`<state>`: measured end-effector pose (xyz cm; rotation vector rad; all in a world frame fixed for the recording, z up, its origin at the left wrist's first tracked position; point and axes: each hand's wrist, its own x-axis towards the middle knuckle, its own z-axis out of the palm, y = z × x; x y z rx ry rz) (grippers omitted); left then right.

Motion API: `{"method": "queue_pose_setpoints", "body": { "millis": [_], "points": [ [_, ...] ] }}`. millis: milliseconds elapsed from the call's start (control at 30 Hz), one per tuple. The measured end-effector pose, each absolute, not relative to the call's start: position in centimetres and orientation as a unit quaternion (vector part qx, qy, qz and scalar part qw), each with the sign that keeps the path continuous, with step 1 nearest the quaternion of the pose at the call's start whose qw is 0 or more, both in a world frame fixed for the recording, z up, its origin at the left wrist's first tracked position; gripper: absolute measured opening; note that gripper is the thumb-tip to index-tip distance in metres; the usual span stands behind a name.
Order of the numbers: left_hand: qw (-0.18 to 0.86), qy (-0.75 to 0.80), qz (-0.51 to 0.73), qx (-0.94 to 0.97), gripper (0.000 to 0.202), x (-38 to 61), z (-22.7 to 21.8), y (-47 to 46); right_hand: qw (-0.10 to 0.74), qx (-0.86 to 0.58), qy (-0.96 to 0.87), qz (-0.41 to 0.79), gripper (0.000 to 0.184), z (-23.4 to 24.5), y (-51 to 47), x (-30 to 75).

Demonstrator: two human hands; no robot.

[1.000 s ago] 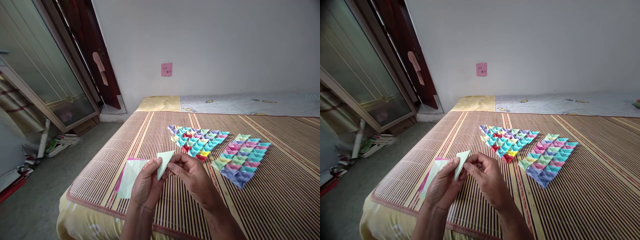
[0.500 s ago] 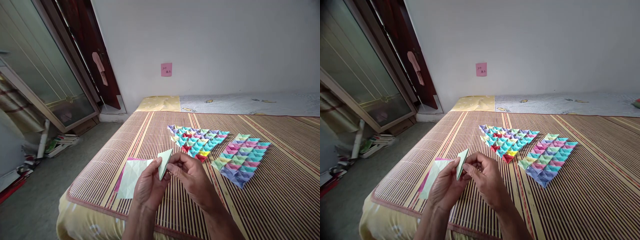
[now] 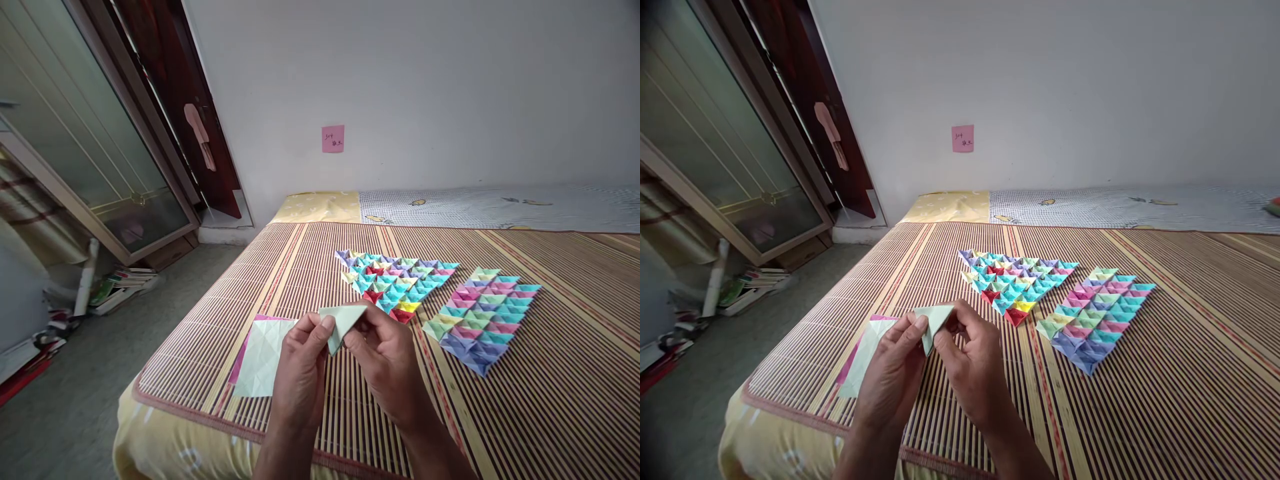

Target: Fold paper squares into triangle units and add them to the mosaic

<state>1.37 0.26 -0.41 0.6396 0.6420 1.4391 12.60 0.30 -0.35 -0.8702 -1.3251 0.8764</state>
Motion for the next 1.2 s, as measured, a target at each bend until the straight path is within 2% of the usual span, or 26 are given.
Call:
{"method": "queue_pose_setpoints", "body": {
  "millis": [233, 367, 467, 567, 633, 767, 900, 1033, 1200],
  "points": [
    [0.488, 0.356, 0.718, 0.346, 0.024, 0.9, -1.3, 0.6, 0.598, -0.373, -0.576, 0.414, 0.012, -0.1, 0.0, 12.3],
    [0.415, 0.393, 0.718, 0.397, 0.017, 1.0, -1.1, 0.2, 0.584, -0.375, -0.579, 0.429, 0.014, 0.1, -0.1, 12.4],
    [0.308, 0.456, 0.702, 0.452, 0.010, 1.0, -0.8, -0.2, 0.584, -0.378, -0.577, 0.429, 0.015, 0.1, -0.1, 12.5],
    [0.196, 0.496, 0.667, 0.520, 0.006, 1.1, -0.5, -0.5, 0.589, -0.395, -0.591, 0.384, 0.014, 0.1, -0.2, 12.4],
    [0.152, 0.505, 0.645, 0.553, 0.008, 1.1, -0.5, -0.7, 0.601, -0.415, -0.608, 0.311, 0.014, 0.1, -0.2, 12.4],
    [0.156, 0.491, 0.589, 0.623, 0.017, 1.3, -0.4, -0.8, 0.622, -0.433, -0.631, 0.164, 0.011, -0.2, 0.0, 12.4],
    [0.209, 0.487, 0.565, 0.632, 0.023, 1.2, -0.2, -0.7, 0.626, -0.430, -0.642, 0.105, 0.012, -0.6, 0.3, 12.5],
    [0.219, 0.488, 0.577, 0.617, 0.023, 1.3, -0.3, -0.8, 0.628, -0.428, -0.643, 0.093, 0.017, -0.5, 0.2, 12.3],
    [0.185, 0.480, 0.626, 0.586, 0.037, 1.7, -0.9, -1.1, 0.646, -0.434, -0.611, 0.146, 0.017, -0.6, -0.2, 12.2]
  ]
}}
